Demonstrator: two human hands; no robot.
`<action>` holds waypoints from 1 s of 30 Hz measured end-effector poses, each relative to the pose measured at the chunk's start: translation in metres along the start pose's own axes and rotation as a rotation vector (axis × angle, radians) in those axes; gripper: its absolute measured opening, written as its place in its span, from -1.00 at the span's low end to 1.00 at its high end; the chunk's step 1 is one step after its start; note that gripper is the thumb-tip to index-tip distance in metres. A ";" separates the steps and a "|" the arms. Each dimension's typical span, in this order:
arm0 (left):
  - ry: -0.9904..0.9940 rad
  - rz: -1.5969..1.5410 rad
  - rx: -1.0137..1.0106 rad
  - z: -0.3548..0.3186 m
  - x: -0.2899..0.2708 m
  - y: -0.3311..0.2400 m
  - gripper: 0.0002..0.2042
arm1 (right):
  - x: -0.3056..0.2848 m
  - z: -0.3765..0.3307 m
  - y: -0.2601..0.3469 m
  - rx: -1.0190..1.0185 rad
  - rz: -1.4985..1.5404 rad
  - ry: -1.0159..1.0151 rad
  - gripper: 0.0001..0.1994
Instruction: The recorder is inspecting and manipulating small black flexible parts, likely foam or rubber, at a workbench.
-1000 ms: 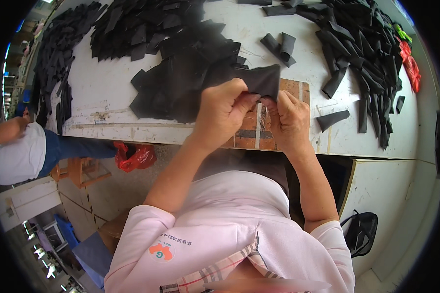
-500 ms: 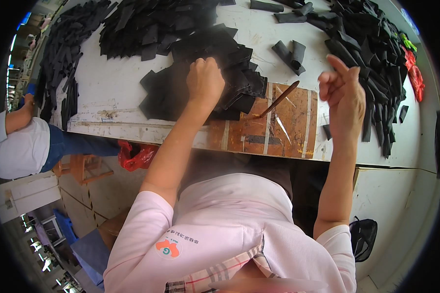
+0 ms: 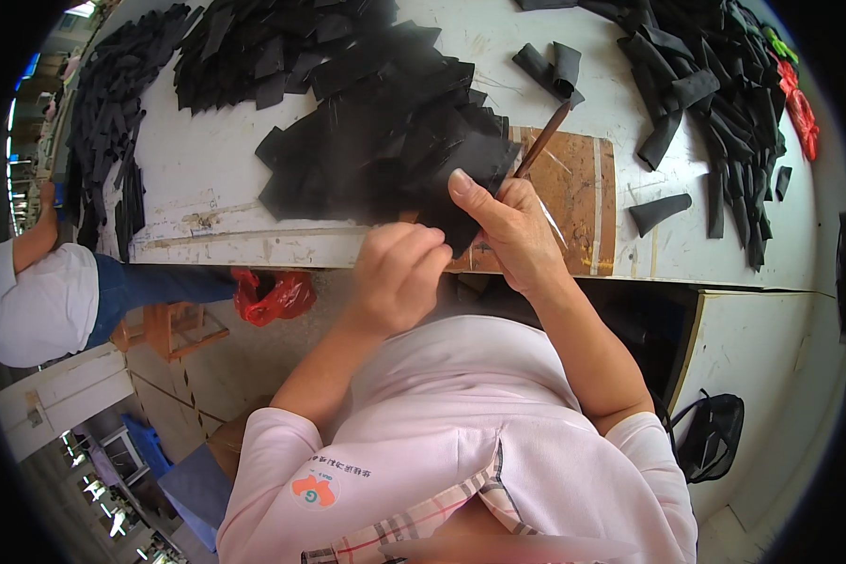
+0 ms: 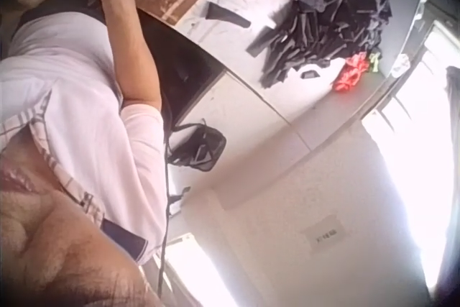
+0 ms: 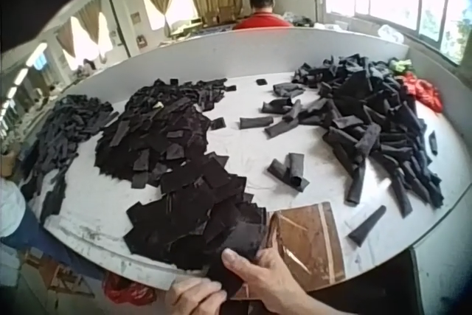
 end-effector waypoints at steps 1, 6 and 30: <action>0.001 -0.003 -0.006 -0.007 0.001 -0.001 -0.85 | 0.000 0.004 -0.006 -0.055 0.208 0.013 -0.68; 0.055 -0.292 -0.311 -0.012 0.004 0.026 -0.87 | 0.002 -0.016 0.017 -0.294 0.125 0.030 -0.84; 0.466 -1.489 -1.484 -0.041 0.071 0.021 -0.87 | 0.023 -0.092 0.058 -1.324 -1.169 -0.139 -0.68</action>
Point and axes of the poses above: each hand's wrist, its own z-axis towards the middle knuckle, its own x-axis out of the palm, y = z × x, the point moved 10 cm from there along z, towards the middle knuckle, and after that the axes turned 15 degrees about z, right-handed, at the moved point
